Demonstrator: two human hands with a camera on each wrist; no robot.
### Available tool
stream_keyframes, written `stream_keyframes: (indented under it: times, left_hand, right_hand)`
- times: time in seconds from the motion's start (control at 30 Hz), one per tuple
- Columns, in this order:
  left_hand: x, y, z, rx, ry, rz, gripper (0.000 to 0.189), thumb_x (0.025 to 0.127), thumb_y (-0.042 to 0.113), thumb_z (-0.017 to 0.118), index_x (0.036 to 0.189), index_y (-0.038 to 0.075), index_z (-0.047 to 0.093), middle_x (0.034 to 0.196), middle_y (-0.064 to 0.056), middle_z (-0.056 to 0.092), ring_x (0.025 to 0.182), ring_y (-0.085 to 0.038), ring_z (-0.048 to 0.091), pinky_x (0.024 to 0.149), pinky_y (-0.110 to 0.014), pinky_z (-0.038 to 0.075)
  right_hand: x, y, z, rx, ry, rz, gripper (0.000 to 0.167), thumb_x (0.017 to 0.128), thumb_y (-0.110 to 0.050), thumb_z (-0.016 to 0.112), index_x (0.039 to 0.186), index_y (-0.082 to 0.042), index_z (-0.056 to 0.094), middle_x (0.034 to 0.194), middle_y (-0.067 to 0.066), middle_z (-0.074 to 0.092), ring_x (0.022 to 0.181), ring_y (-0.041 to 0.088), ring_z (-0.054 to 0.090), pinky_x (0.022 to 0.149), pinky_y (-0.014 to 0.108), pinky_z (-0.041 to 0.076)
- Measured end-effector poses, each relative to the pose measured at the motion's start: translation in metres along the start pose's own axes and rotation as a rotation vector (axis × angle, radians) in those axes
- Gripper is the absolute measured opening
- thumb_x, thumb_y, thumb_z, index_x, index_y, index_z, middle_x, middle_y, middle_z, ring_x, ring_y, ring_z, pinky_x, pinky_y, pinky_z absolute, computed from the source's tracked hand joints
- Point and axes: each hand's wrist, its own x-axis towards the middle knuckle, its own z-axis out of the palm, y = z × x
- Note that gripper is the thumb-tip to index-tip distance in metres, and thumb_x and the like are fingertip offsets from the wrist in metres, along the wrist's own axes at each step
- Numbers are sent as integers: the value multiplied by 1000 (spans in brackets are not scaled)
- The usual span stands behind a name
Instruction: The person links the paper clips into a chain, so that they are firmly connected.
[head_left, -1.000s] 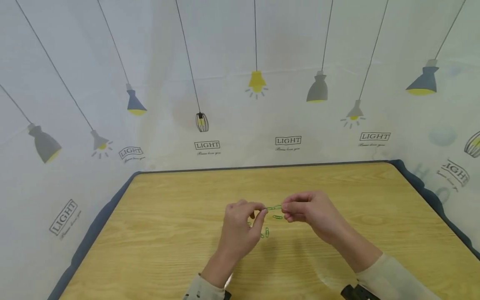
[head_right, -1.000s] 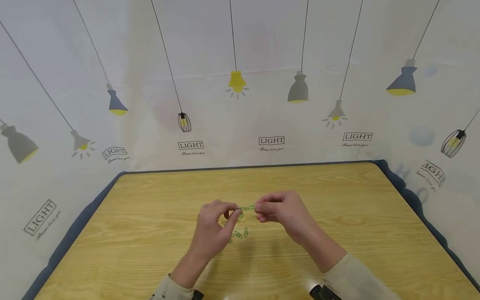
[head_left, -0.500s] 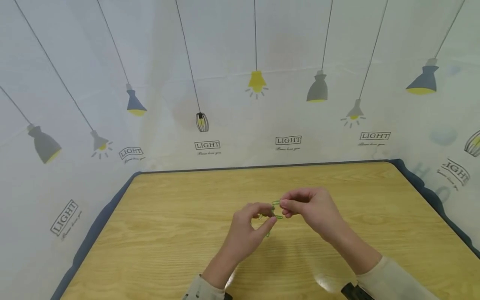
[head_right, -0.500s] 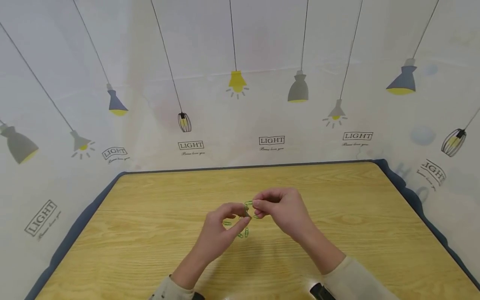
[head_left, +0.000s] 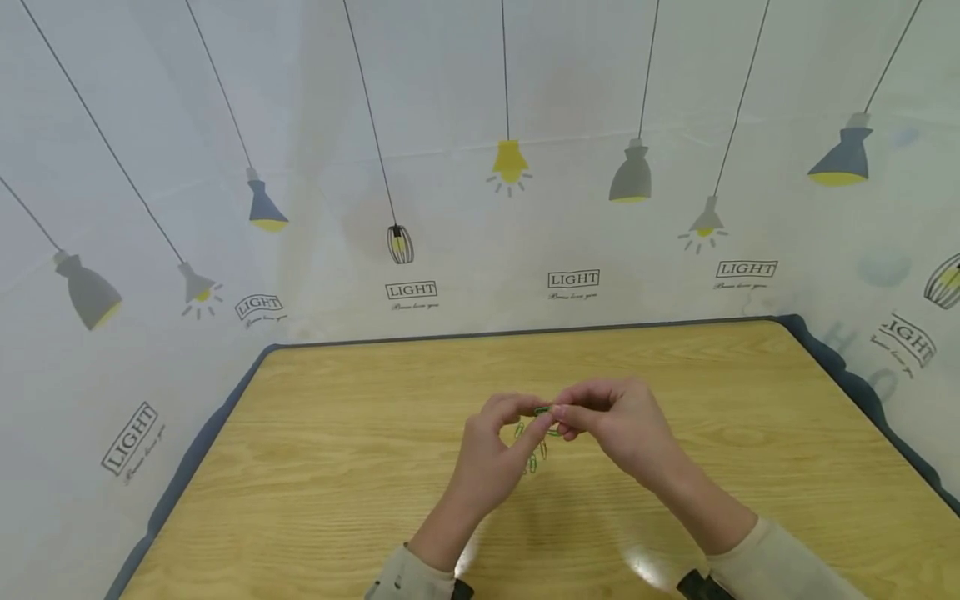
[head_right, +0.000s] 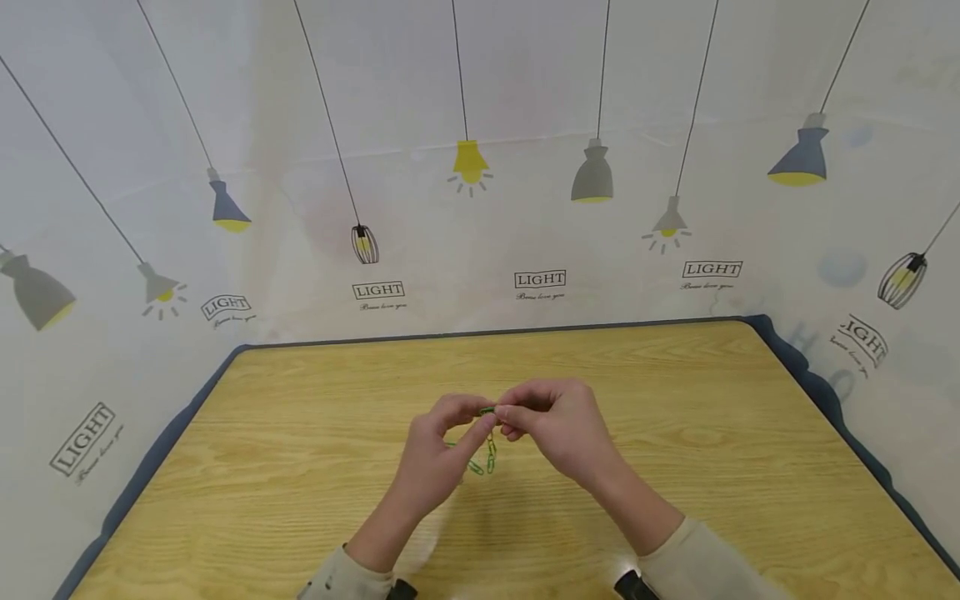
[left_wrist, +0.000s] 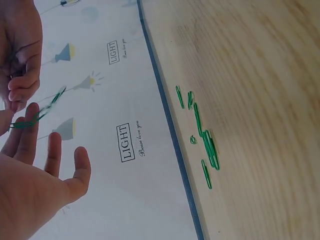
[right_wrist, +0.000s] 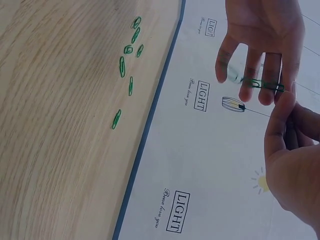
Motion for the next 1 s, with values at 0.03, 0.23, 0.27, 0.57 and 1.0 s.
stream_keyframes:
  times: [0.03, 0.23, 0.27, 0.57, 1.0]
  left_hand:
    - [0, 0, 0, 0, 4, 1, 17, 104, 27, 71, 115, 16, 78, 117, 2, 77, 117, -17, 68, 105, -39, 52]
    - [-2, 1, -2, 19, 26, 15, 17, 106, 23, 69, 110, 11, 79, 112, -3, 78, 115, -18, 70, 105, -48, 56]
    - [-2, 1, -2, 30, 29, 22, 17, 105, 22, 69, 110, 10, 80, 111, -3, 78, 114, -18, 70, 105, -49, 56]
    - [-4, -1, -6, 90, 48, 92, 14, 103, 15, 71, 106, 5, 80, 99, -4, 78, 104, -18, 72, 94, -34, 60]
    - [-5, -5, -8, 8, 28, 75, 15, 106, 14, 67, 107, 5, 79, 89, -8, 79, 85, -21, 77, 84, -30, 64]
  right_hand:
    - [0, 0, 0, -2, 1, -1, 18, 97, -15, 79, 106, 1, 79, 92, 8, 81, 81, 15, 75, 79, 29, 64]
    - [-1, 2, 2, -8, 21, -14, 15, 97, -14, 79, 102, 0, 78, 89, 9, 79, 81, 17, 75, 79, 29, 64]
    - [-1, 3, 3, -14, 25, -21, 14, 97, -14, 79, 102, 0, 77, 89, 8, 79, 81, 16, 75, 78, 28, 64]
    - [0, 7, 7, -62, 28, -51, 13, 97, -15, 79, 101, -3, 78, 89, 8, 79, 79, 15, 74, 77, 27, 62]
    - [3, 7, 11, -55, 15, -54, 12, 96, -13, 80, 99, -2, 79, 87, 9, 79, 78, 16, 75, 77, 27, 63]
